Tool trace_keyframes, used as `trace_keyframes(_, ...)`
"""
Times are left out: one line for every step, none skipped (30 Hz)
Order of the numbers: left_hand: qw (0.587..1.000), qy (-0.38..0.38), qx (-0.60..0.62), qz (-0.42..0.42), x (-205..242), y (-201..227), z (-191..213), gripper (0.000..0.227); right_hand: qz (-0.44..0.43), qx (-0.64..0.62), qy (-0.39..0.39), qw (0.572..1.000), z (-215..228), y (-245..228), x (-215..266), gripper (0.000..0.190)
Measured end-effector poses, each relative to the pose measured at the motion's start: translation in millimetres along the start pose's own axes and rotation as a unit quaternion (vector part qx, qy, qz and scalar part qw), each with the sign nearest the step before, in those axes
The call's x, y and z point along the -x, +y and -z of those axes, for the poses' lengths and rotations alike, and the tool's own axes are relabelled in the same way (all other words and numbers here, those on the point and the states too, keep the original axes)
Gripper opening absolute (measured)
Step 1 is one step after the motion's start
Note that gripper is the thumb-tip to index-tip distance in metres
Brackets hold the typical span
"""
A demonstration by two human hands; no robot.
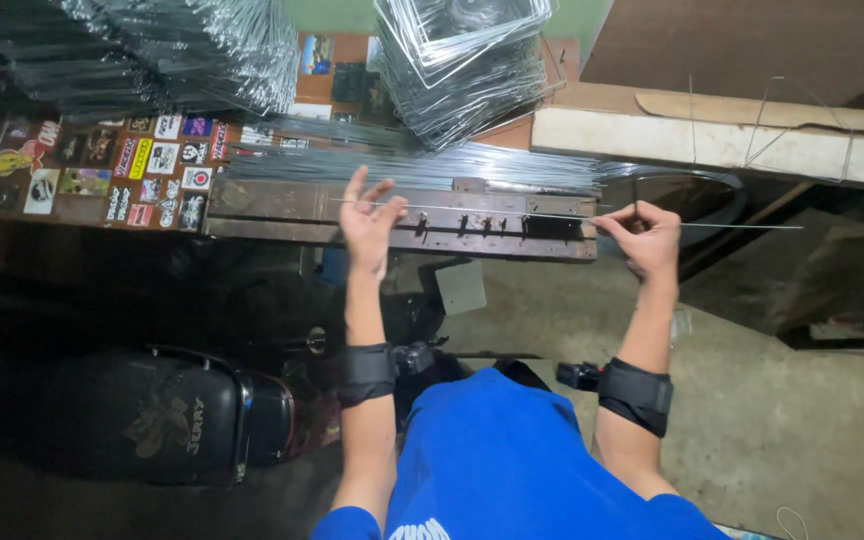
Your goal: Bending metal wires into rectangular frames using a manual bending jig and a metal rod.
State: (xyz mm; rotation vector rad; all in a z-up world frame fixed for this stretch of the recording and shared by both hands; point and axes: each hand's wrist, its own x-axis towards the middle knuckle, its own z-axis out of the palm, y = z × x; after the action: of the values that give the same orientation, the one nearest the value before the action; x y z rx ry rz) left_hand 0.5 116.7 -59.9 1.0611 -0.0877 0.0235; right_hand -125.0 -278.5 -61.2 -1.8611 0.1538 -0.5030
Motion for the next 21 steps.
trace_keyframes(1.000,0.003,-0.001,-0.002,0,-2,11,0.075,0.001,-0.002,-0.003,1.000,12,6,2,0.014)
trace_keyframes(1.000,0.021,0.006,-0.006,-1,-5,23,0.074,0.005,0.003,0.002,1.000,23,11,3,0.014)
trace_keyframes(0.999,0.036,0.013,-0.013,-5,-7,34,0.073,0.013,0.007,0.010,1.000,34,18,1,0.014)
trace_keyframes(0.999,0.036,0.012,-0.018,-12,-8,37,0.073,0.017,0.004,0.009,1.000,33,14,-7,0.014)
trace_keyframes(0.998,0.052,-0.015,-0.023,-10,-11,41,0.072,0.021,-0.003,0.014,1.000,36,11,-5,0.015)
trace_keyframes(0.996,0.068,-0.042,-0.027,-7,-16,46,0.071,0.024,-0.011,0.019,0.999,40,9,-3,0.015)
trace_keyframes(0.996,0.072,-0.044,-0.020,-2,-22,47,0.071,0.016,-0.009,0.015,1.000,43,13,6,0.015)
trace_keyframes(0.994,0.070,-0.073,-0.049,4,-28,48,0.066,0.015,-0.010,0.016,1.000,47,15,16,0.016)
trace_keyframes(0.989,0.065,-0.097,-0.091,-6,-31,44,0.061,0.029,-0.012,0.019,0.999,49,17,8,0.016)
trace_keyframes(0.989,0.066,-0.094,-0.097,-10,-40,43,0.061,0.035,-0.013,0.017,0.999,51,14,1,0.016)
trace_keyframes(0.980,0.083,-0.123,-0.133,-10,-48,46,0.051,0.030,-0.016,0.021,0.999,52,12,0,0.016)
trace_keyframes(0.969,0.100,-0.151,-0.169,-9,-56,48,0.042,0.026,-0.020,0.026,0.999,53,11,-2,0.015)
trace_keyframes(0.969,0.102,-0.151,-0.169,-5,-53,38,0.042,0.026,-0.020,0.024,0.999,57,8,-3,0.015)
trace_keyframes(0.952,0.107,-0.208,-0.198,0,-50,28,0.032,0.019,-0.010,0.025,0.999,61,5,-5,0.016)
trace_keyframes(0.930,0.115,-0.265,-0.226,6,-46,19,0.023,0.012,0.000,0.024,1.000,63,2,-6,0.016)
trace_keyframes(0.929,0.120,-0.267,-0.225,11,-33,1,0.023,0.012,-0.001,0.019,1.000,65,-2,-9,0.016)
trace_keyframes(0.904,0.055,-0.344,-0.249,15,-18,-15,0.022,0.020,0.036,0.016,0.999,64,-5,-11,0.018)
trace_keyframes(0.868,-0.011,-0.418,-0.268,19,-4,-31,0.022,0.027,0.072,0.012,0.997,64,-7,-13,0.020)
trace_keyframes(0.867,-0.008,-0.421,-0.267,17,-4,-35,0.022,0.027,0.070,0.010,0.997,59,-8,-17,0.020)
trace_keyframes(0.856,-0.046,-0.439,-0.269,15,-5,-38,0.020,0.034,0.089,0.003,0.995,55,-8,-20,0.021)
trace_keyframes(0.844,-0.082,-0.455,-0.270,15,-7,-42,0.017,0.042,0.109,-0.005,0.993,52,-9,-24,0.022)
